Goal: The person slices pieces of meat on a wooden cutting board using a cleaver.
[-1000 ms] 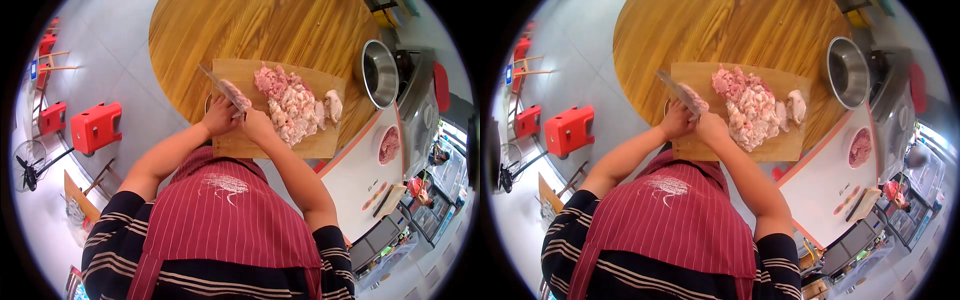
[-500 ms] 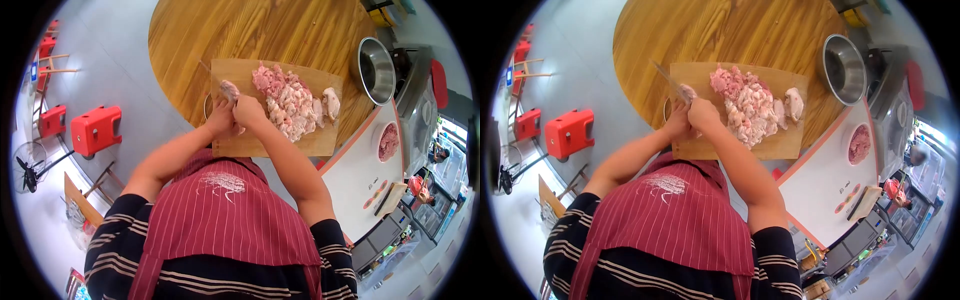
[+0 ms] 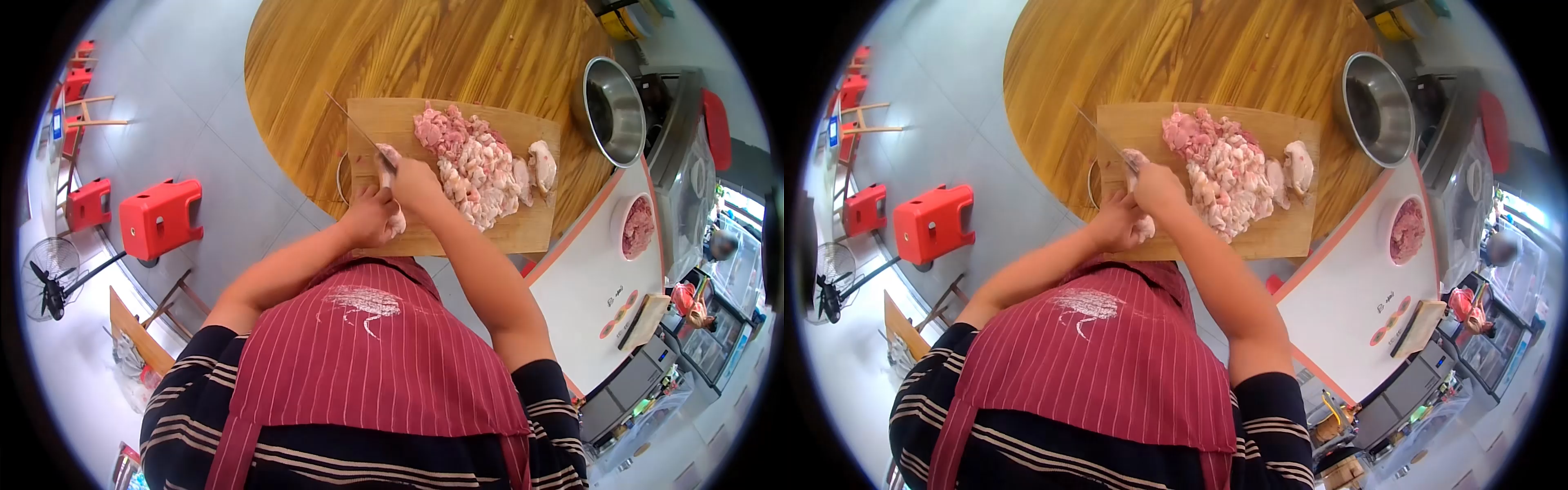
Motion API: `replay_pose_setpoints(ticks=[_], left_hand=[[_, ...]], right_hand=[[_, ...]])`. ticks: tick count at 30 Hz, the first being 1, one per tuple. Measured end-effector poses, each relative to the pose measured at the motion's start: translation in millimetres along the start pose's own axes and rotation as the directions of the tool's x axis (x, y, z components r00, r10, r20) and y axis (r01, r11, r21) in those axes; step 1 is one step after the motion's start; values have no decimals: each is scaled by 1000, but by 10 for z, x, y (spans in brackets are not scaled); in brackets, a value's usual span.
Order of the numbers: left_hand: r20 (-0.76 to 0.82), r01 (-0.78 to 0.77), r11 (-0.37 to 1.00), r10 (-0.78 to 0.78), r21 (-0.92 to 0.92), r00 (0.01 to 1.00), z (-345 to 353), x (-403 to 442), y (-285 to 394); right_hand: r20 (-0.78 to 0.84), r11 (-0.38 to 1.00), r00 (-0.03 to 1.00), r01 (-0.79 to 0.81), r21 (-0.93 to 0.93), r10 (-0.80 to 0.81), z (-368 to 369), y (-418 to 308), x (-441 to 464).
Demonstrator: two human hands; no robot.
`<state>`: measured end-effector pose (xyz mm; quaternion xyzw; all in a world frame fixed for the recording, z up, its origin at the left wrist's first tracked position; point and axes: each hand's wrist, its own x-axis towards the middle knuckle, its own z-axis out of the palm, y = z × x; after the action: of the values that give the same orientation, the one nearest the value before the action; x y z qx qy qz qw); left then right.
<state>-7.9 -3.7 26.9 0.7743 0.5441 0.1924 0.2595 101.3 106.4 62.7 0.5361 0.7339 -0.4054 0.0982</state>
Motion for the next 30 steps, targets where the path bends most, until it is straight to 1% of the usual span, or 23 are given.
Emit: replay_pose_setpoints(ticks=[1,3,5,6,7,9,10,11,12,14,15,16,17,18,20,21,22,23,24,26,28,29,30], left_hand=[[-3,-6,1000,6,7,1000,81,-79,-11],[187,-123,992,123,-8,975,215,-229,-67],[163,-101,994,108,-51,981,172,-355,-33],[60,-39,995,45,-96,997,91,-366,-7],[-42,22,988,-29,-152,999,25,-388,20],[-12,59,984,-62,-167,998,-30,-424,-29],[-68,51,983,-64,-175,996,-24,-430,-44],[-126,39,983,-63,-181,990,-18,-410,-62],[-123,39,982,-63,-186,990,-57,-378,-26],[-255,74,996,-82,-42,963,-186,-247,93],[-253,70,997,-79,-45,964,-188,-154,87],[-244,37,999,-29,27,969,-189,3,34],[-232,3,995,20,98,973,-195,164,-15],[-233,-4,995,27,100,972,-195,322,-55],[-84,-190,956,213,222,973,-201,625,-131],[-84,-199,954,222,225,971,-211,764,-186],[132,-161,959,133,235,982,-227,897,-229],[342,-127,959,34,254,939,-234,996,-257],[347,-139,957,44,255,937,-261,1063,-271],[164,35,997,-45,65,985,-370,1168,-274],[145,62,995,-74,81,987,-571,1345,-239],[107,105,990,-115,93,988,-622,1410,-249],[126,93,991,-105,99,986,-567,1441,-357]], right_hand=[[-63,998,997,47,42,-44,2,-97,89],[-141,991,985,109,82,-97,-65,-160,266],[-54,991,993,108,75,-104,-77,-58,384],[-26,977,993,120,176,-117,-212,-28,311],[-25,977,993,116,177,-114,-367,-46,205],[-46,953,999,30,300,-17,-594,-81,-20],[-48,940,999,0,340,17,-669,-70,-126],[-158,933,987,68,353,-12,-717,-30,-228],[-265,924,964,132,359,-35,-733,24,-344],[-304,936,953,114,333,-8,-697,149,-560],[-342,945,939,100,311,13,-657,210,-675],[-348,945,938,99,311,16,-615,278,-777],[-310,918,946,36,395,97,-562,352,-878],[-267,879,948,-28,475,174,-503,420,-978],[-288,851,929,-50,523,232,-358,548,-1189],[-301,817,908,-72,571,290,-295,589,-1296],[-309,815,904,-69,575,295,-244,610,-1411],[-266,770,892,-128,626,365,-191,631,-1527],[-219,716,875,-185,674,432,-142,661,-1628],[-218,691,857,-200,694,467,13,752,-1820],[-203,653,835,-224,724,511,136,800,-1939],[-156,650,843,-264,713,514,186,806,-1996],[-110,647,851,-301,700,514,244,808,-2040]])
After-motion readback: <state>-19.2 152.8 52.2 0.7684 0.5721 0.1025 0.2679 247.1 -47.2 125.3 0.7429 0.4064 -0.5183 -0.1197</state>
